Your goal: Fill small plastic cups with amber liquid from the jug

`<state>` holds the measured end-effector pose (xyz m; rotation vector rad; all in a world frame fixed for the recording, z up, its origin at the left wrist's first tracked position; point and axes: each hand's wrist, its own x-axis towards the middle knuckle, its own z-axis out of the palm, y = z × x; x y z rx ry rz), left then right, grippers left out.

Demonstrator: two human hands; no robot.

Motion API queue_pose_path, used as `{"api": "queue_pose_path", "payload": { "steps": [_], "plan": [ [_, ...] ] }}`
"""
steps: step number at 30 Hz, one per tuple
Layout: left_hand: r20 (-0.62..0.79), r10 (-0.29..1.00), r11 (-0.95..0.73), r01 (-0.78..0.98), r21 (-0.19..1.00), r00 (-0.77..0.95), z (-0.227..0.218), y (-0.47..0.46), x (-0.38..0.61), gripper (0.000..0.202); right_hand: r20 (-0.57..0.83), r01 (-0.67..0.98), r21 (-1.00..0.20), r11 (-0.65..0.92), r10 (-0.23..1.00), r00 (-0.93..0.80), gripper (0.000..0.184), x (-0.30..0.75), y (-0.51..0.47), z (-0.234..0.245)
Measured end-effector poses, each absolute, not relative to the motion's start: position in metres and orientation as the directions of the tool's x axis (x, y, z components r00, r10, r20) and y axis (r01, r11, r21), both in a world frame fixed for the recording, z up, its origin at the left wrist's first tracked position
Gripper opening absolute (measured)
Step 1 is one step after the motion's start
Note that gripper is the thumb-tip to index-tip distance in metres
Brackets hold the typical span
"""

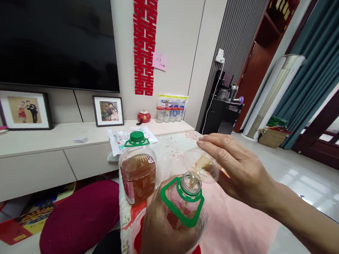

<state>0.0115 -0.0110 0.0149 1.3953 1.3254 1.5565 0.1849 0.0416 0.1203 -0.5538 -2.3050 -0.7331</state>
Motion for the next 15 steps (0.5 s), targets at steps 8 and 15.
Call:
{"api": "queue_pose_path", "payload": {
  "steps": [8,15],
  "plan": [
    [0.557,0.824,-0.466,0.432,0.772,-0.107,-0.002,0.002,-0.003,0.042,0.649,0.541,0.437,0.719,0.165,-0.743,0.039,0.184,0.038,0.123],
    [0.609,0.79,-0.519,0.445,0.73,-0.078,0.013,0.001,0.0,0.028,0.57,0.49,0.542,0.682,0.13,-0.811,0.04,0.183,0.033,0.128]
  ]
}}
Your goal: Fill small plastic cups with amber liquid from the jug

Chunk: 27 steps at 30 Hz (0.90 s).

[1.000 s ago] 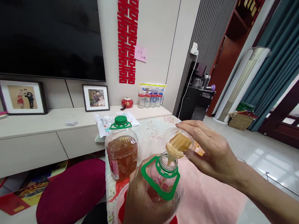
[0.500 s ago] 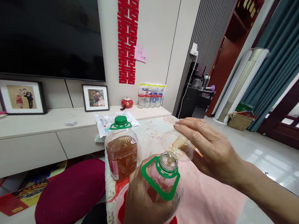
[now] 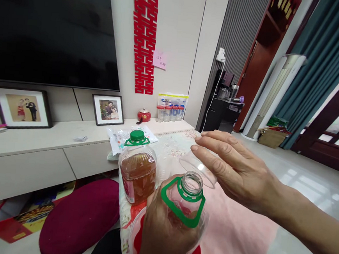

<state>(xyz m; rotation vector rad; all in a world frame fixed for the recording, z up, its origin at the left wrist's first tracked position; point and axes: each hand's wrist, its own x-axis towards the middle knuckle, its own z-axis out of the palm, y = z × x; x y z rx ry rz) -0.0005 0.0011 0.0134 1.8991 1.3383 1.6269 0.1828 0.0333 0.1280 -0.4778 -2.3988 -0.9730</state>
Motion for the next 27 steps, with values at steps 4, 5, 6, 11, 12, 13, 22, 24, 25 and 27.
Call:
{"api": "queue_pose_path", "payload": {
  "steps": [4,5,6,11,12,13,22,24,25,27],
  "plan": [
    [0.615,0.784,-0.517,0.459,0.722,-0.083,0.015,0.0,0.0,0.025,0.574,0.513,0.555,0.656,0.145,-0.806,0.037,0.179,0.029,0.129],
    [0.617,0.783,-0.515,0.475,0.714,-0.079,0.014,0.0,0.0,0.024,0.574,0.513,0.557,0.653,0.144,-0.806,0.037,0.178,0.029,0.129],
    [0.623,0.779,-0.514,0.49,0.704,-0.078,0.012,0.001,-0.001,0.025,0.576,0.511,0.558,0.653,0.139,-0.806,0.036,0.177,0.028,0.129],
    [0.658,0.75,-0.518,0.558,0.648,-0.068,0.0,0.003,-0.003,0.036,0.593,0.513,0.541,0.666,0.13,-0.795,0.035,0.175,0.026,0.13],
    [0.662,0.747,-0.517,0.569,0.64,-0.065,-0.002,0.003,-0.003,0.037,0.593,0.51,0.542,0.668,0.126,-0.796,0.035,0.175,0.026,0.131],
    [0.663,0.746,-0.513,0.576,0.636,-0.067,-0.003,0.003,-0.004,0.038,0.588,0.504,0.548,0.667,0.121,-0.799,0.034,0.174,0.026,0.131],
    [0.613,0.786,-0.505,0.49,0.711,-0.081,-0.007,0.003,-0.003,0.044,0.57,0.483,0.567,0.668,0.105,-0.815,0.032,0.174,0.026,0.133],
    [0.621,0.78,-0.504,0.504,0.701,-0.083,-0.007,0.003,-0.003,0.045,0.583,0.492,0.537,0.685,0.119,-0.804,0.035,0.175,0.027,0.132],
    [0.622,0.778,-0.505,0.507,0.699,-0.083,-0.006,0.003,-0.003,0.045,0.588,0.496,0.517,0.697,0.132,-0.798,0.037,0.175,0.028,0.131],
    [0.626,0.775,-0.508,0.506,0.697,-0.084,-0.005,0.004,-0.004,0.041,0.606,0.509,0.462,0.726,0.161,-0.779,0.042,0.176,0.03,0.13]
  ]
}}
